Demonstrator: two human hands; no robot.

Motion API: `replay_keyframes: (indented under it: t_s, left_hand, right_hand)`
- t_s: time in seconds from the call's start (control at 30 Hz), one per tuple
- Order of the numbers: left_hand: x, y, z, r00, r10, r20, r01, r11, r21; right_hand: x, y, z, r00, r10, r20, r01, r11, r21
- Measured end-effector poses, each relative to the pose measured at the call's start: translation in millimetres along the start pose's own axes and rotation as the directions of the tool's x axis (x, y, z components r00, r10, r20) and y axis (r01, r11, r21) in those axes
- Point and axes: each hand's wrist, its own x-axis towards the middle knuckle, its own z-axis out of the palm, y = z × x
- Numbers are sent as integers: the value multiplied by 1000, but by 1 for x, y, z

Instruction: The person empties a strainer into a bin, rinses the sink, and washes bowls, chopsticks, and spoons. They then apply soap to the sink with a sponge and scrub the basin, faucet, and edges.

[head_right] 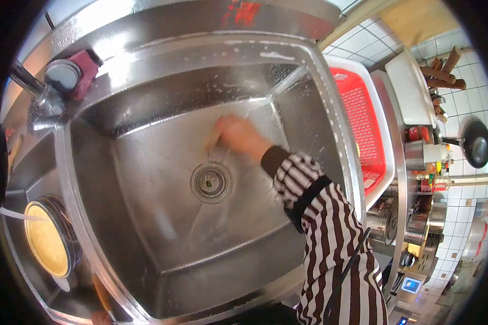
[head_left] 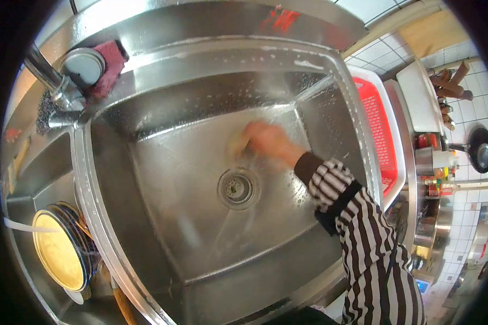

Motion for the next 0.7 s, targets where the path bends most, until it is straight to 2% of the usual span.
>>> replay_keyframes:
  t_s: [0.03, 0.07, 0.1, 0.13, 0.2, 0.27, 0.33, 0.4, 0.5, 0.53, 0.57, 0.6, 0.67, 0.7]
  left_hand:
    - [-1, 0, 1, 998, 20, -54, -20, 1000, -3]
    - [0, 2, -1, 999, 9, -47, -9, 1000, 1]
    - [2, 4, -4, 1000, -8, -16, 9, 1000, 20]
    - [1, 6, -5, 1000, -24, 13, 23, 999, 35]
    - [-14, -5, 3, 997, -67, 46, 69, 997, -31]
    - [-3, 2, -3, 1000, -23, 7, 23, 1000, 18]
    - [2, 5, -3, 999, -32, -6, 32, 999, 16]
    - [3, 7, -5, 999, -40, -8, 40, 999, 23]
    - [3, 6, -4, 998, -51, 28, 51, 999, 7]
    - [0, 5, -3, 998, -57, 30, 57, 998, 4]
    - [-4, 5, -4, 997, -67, 35, 67, 998, 6]
    - [-2, 6, -5, 996, -79, 50, 79, 997, 11]
    - [7, 9, -5, 999, -30, -11, 30, 999, 43]
    - [-10, 0, 0, 999, -35, 15, 34, 998, 47]
  right_hand:
    - [1, 31, -3, 988, 136, -73, -144, 981, -127]
    - [-1, 50, -11, 935, 345, -77, -354, 905, -235]
    - [-6, 66, -21, 839, 535, -102, -534, 773, -342]
    - [-22, 87, -13, 819, 558, -131, -557, 720, -415]
    - [-30, 73, -12, 809, 585, -53, -552, 727, -408]
    - [-33, 35, -7, 855, 517, 34, -486, 823, -294]
    - [-45, -9, 11, 963, 261, 74, -250, 960, -124]
    - [-51, -53, 14, 982, 23, 185, -56, 983, 176]
    - [-40, -35, 8, 994, 18, 110, -33, 991, 132]
    - [-31, -4, 10, 994, 91, -66, -88, 995, 46]
    - [-21, 23, -8, 957, 285, -53, -290, 950, -118]
    - [-5, 39, -19, 829, 556, -65, -543, 772, -331]
    - [-5, 78, -27, 790, 580, -197, -609, 712, -348]
    - [-8, 78, -14, 793, 579, -188, -606, 717, -346]
